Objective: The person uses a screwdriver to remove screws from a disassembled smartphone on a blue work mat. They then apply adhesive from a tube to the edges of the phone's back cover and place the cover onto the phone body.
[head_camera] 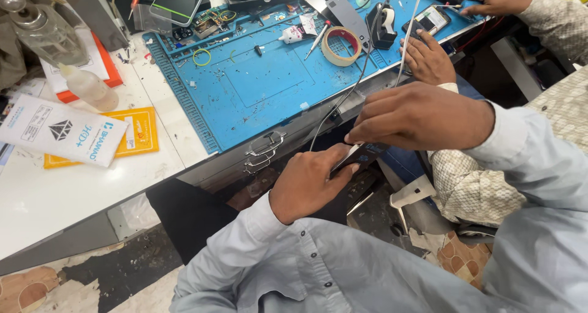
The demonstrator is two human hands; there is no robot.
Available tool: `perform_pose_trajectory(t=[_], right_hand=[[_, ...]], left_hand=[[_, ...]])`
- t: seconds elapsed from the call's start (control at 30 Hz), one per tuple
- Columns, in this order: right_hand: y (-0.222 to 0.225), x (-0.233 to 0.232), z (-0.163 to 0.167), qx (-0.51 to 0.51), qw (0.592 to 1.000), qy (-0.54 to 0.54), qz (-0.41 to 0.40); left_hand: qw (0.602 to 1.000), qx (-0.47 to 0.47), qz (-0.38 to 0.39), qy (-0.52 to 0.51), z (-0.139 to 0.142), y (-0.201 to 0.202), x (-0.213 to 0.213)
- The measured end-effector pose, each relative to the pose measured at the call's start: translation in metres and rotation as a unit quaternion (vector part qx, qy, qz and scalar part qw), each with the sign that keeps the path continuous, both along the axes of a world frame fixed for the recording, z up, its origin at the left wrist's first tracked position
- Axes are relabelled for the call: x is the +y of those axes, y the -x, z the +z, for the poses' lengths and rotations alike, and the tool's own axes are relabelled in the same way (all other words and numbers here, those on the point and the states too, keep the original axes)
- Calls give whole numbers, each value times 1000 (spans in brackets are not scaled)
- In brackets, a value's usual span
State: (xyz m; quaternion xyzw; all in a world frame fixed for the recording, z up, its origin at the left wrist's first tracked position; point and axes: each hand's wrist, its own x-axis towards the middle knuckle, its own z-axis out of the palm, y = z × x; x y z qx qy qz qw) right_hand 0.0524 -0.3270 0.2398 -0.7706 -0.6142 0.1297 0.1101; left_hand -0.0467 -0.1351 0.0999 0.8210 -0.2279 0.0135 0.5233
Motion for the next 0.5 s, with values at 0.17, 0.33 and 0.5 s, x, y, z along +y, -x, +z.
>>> perform_pose_trajectory(t=[0.17, 0.33, 0.5], right_hand=[[-1, -1, 2, 9, 998, 59, -37], [1, 7, 1, 26, 993, 101, -46], [0, 14, 1, 59, 997, 16, -40]], left_hand=[[995, 13, 38, 91, 5, -3, 11], [992, 44, 55, 103, 8, -2, 21], [994, -1, 66, 90, 3, 1, 20]])
